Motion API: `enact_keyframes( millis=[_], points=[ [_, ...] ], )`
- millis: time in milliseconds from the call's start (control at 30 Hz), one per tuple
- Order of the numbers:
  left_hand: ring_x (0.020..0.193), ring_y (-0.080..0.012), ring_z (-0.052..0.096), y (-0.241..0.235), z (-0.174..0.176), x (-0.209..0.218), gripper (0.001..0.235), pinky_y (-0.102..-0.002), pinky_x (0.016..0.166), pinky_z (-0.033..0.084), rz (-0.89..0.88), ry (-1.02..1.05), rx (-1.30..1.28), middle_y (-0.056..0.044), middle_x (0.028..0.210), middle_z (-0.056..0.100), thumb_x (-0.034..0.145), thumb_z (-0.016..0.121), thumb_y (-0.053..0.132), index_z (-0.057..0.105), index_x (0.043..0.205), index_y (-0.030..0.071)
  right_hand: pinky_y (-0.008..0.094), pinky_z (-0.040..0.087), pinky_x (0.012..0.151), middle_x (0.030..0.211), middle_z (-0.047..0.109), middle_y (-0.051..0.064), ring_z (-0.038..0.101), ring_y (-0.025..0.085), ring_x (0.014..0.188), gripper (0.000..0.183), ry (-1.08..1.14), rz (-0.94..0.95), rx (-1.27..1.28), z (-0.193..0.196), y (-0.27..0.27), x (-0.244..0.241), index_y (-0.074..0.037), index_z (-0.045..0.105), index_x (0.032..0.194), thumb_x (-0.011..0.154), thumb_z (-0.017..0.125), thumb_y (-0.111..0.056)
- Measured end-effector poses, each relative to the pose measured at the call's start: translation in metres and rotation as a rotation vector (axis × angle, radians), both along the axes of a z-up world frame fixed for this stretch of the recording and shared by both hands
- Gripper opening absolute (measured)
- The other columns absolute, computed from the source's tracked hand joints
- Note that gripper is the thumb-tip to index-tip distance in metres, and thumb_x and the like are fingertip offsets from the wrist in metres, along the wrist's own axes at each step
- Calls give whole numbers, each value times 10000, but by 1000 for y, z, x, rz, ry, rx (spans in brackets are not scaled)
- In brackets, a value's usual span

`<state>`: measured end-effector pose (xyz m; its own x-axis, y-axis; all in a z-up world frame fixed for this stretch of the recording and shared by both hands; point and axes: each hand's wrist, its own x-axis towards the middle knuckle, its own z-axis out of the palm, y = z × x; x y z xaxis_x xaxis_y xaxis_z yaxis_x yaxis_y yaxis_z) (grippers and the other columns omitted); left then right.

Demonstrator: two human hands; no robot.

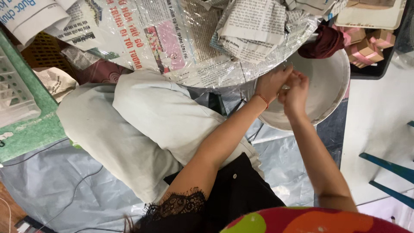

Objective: The person ties a light blue ribbon around a small cardboard box, then folds a newspaper sheet and places it into a white plastic basket. The person then washes a small glass in a white bucket of water and dries it with a cloth.

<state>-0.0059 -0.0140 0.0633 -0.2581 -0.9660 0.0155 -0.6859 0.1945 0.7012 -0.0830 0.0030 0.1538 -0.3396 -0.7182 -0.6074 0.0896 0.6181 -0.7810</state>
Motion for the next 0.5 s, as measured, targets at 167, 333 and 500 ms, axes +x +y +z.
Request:
enact_keyframes(
  millis=[167,333,500],
  points=[
    [747,-340,723,-14,16,10,316,-475,661,565,-117,90,166,-130,760,702,930,647,226,594,1232,151,286,367,449,944,649,170,505,142,472,402,405,355,-99,27,16,18,-72,303,1473,1122,418,-232],
    [725,-307,703,-19,32,23,90,-461,659,546,-114,263,229,-111,738,694,901,623,111,620,990,103,296,502,606,1416,571,196,636,173,703,293,755,620,-489,38,46,-1,-80,434,1407,1156,530,-199],
    [764,-323,706,-17,25,18,103,-454,686,566,-185,305,263,-125,749,695,845,667,77,586,904,56,346,489,588,1145,595,188,637,228,755,415,727,482,-381,28,36,-35,30,576,1253,969,772,-201]
  ],
)
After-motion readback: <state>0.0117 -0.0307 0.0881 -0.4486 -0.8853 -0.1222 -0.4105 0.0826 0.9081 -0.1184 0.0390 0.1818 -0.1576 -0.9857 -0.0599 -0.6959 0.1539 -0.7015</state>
